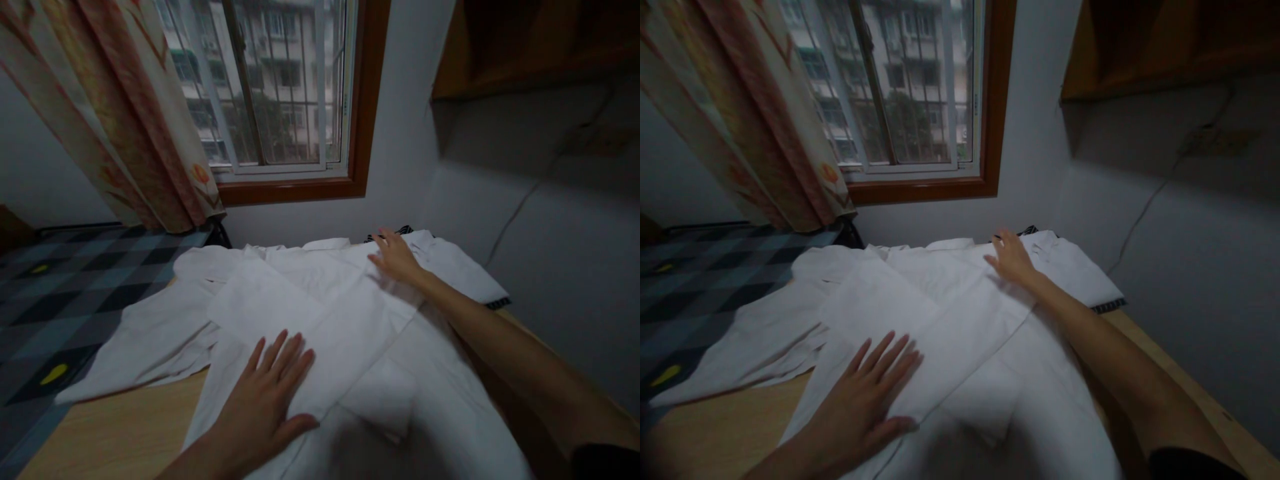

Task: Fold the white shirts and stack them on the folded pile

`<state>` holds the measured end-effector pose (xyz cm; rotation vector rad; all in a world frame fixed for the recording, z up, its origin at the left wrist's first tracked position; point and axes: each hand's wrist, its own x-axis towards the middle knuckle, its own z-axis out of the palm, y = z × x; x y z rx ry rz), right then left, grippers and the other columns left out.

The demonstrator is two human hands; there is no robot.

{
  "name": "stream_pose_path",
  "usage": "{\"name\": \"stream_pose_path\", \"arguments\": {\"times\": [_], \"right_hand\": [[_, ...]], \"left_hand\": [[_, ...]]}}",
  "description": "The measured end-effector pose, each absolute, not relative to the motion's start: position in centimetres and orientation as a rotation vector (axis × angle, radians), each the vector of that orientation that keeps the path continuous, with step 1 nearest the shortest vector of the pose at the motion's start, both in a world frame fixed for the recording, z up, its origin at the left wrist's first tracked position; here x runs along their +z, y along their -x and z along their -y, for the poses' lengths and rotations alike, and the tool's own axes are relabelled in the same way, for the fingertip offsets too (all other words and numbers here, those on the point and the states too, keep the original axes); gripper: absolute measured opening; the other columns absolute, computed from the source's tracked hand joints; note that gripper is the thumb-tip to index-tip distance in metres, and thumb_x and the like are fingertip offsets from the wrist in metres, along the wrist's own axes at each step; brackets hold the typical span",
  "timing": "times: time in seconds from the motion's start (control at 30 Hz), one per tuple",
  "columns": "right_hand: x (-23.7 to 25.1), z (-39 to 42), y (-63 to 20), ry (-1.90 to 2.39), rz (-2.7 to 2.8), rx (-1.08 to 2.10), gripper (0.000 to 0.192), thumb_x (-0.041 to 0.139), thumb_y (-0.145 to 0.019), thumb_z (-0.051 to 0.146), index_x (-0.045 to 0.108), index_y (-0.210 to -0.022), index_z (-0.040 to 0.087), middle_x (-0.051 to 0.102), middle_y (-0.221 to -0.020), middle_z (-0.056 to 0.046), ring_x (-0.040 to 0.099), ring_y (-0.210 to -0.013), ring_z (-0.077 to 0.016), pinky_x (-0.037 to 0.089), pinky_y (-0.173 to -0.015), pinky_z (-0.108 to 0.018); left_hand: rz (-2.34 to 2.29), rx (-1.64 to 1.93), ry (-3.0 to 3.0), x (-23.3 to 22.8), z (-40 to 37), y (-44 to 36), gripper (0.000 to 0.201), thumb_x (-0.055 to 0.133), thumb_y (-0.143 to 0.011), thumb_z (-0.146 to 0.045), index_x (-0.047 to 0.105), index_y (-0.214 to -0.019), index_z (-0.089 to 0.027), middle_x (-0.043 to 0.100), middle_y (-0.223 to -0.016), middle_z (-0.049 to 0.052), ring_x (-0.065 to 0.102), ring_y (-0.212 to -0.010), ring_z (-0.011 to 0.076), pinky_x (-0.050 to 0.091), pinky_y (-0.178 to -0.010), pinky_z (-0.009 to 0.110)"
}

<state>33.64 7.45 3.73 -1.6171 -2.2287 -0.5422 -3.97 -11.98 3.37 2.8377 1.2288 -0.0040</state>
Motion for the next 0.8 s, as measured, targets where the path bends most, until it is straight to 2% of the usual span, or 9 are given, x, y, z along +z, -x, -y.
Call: {"name": "stream_pose_path", "arguments": {"times": [0.07, 0.13, 0.3, 0.5, 0.6, 0.8], "right_hand": [[2.4, -4.8, -31.8, 1.435, 2.494, -0.471, 0.061, 0.043, -0.100, 0.050, 0.037, -0.147, 0.012, 0.026, -0.154, -0.017, 0.019, -0.142, -0.0305, 0.018, -0.116, -0.048], [0.5, -2.8, -30.9, 1.369, 2.688, -0.366, 0.062, 0.043, -0.100, 0.053, 0.036, -0.149, 0.015, 0.026, -0.154, -0.016, 0.022, -0.142, -0.0311, 0.019, -0.116, -0.050], [-2.6, -2.2, -33.0, 1.552, 2.714, -0.275, 0.059, 0.038, -0.102, 0.051, 0.031, -0.152, 0.019, 0.029, -0.153, -0.014, 0.027, -0.140, -0.0317, 0.021, -0.114, -0.053], [-2.3, -2.9, -36.6, 1.685, 2.633, -0.410, 0.061, 0.038, -0.099, 0.055, 0.037, -0.149, 0.021, 0.031, -0.152, -0.012, 0.023, -0.141, -0.0320, 0.014, -0.114, -0.057], [-2.0, -2.9, -38.0, 1.894, 2.507, -0.374, 0.066, 0.038, -0.097, 0.059, 0.036, -0.150, 0.019, 0.029, -0.154, -0.013, 0.023, -0.141, -0.0342, 0.015, -0.113, -0.059], [-1.0, -2.3, -39.0, 2.102, 2.270, -0.310, 0.067, 0.041, -0.095, 0.055, 0.042, -0.145, 0.011, 0.041, -0.146, -0.018, 0.027, -0.139, -0.0365, 0.017, -0.113, -0.058]], "left_hand": [[-1.116, -0.046, -2.830, 3.7, 11.2, 2.6, 0.084, 0.041, -0.083, -0.076, 0.025, -0.153, -0.033, 0.020, -0.160, 0.009, 0.014, -0.146, 0.0387, 0.012, -0.113, 0.066], [-1.045, -0.101, -2.796, 3.4, 10.5, 1.8, 0.083, 0.038, -0.084, -0.076, 0.023, -0.153, -0.033, 0.017, -0.160, 0.008, 0.013, -0.147, 0.0367, 0.011, -0.114, 0.065], [-1.014, -0.142, -2.765, 2.2, 10.3, 2.0, 0.087, 0.037, -0.083, -0.078, 0.016, -0.154, -0.033, 0.013, -0.161, 0.009, 0.010, -0.147, 0.0357, 0.009, -0.114, 0.064], [-1.010, -0.168, -2.776, 3.1, 11.9, 4.1, 0.089, 0.038, -0.082, -0.079, 0.017, -0.155, -0.031, 0.012, -0.161, 0.008, 0.008, -0.147, 0.0357, 0.010, -0.115, 0.062], [-1.014, -0.109, -2.797, 3.1, 13.2, 5.8, 0.086, 0.042, -0.084, -0.075, 0.016, -0.155, -0.033, 0.016, -0.160, 0.008, 0.012, -0.147, 0.0355, 0.013, -0.115, 0.060], [-1.024, 0.006, -2.794, 2.6, 16.4, 9.6, 0.084, 0.049, -0.084, -0.070, 0.017, -0.154, -0.036, 0.018, -0.160, 0.007, 0.018, -0.146, 0.0355, 0.017, -0.116, 0.058]]}}
